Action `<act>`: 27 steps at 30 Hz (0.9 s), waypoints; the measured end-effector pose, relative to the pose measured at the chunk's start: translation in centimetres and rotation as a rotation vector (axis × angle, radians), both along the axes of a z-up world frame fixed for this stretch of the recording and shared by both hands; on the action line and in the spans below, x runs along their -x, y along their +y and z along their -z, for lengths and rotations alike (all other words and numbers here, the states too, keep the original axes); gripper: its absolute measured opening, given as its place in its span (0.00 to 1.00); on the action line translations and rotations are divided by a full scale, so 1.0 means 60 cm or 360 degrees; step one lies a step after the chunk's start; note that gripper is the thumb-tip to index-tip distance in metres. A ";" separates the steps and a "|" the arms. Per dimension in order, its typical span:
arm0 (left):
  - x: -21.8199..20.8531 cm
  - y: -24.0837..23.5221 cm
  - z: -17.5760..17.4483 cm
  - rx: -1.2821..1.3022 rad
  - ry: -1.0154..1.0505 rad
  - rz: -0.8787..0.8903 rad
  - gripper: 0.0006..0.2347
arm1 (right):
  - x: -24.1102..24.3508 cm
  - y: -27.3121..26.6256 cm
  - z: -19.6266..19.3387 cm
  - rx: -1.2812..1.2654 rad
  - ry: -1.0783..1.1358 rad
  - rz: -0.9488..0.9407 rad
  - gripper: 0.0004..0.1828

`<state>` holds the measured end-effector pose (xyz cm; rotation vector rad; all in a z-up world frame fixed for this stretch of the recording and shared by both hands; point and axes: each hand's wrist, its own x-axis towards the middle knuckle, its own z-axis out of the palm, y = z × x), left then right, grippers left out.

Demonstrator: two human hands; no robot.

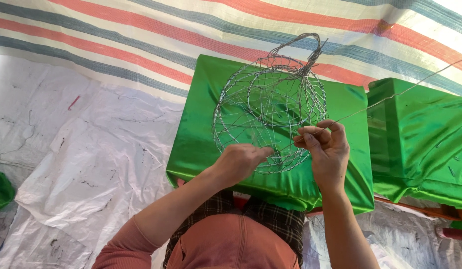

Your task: The person uses pliers to cut and bend thin metal wire while attaching it to a wire basket frame. They repeatedly wrap the wire around the frame and trim excess wire with pliers. The work is performed on a green-covered surface with a striped tarp in the background.

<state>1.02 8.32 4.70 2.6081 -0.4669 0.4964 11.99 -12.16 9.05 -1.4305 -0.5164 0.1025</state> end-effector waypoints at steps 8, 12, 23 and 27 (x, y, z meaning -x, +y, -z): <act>-0.020 -0.025 -0.053 -0.0168 0.0406 -0.0215 0.13 | 0.001 0.000 0.008 0.0019 -0.0071 0.0038 0.17; -0.059 -0.027 -0.042 -0.0209 0.0575 -0.0221 0.12 | 0.016 0.005 0.001 0.0098 -0.0285 0.0123 0.14; -0.128 -0.022 -0.005 0.0041 0.0809 -0.0155 0.05 | 0.081 0.021 -0.009 0.0541 -0.1230 0.0512 0.09; -0.136 -0.018 -0.016 -0.0023 0.0912 -0.0113 0.07 | 0.090 0.017 0.069 0.0181 -0.1500 0.0436 0.05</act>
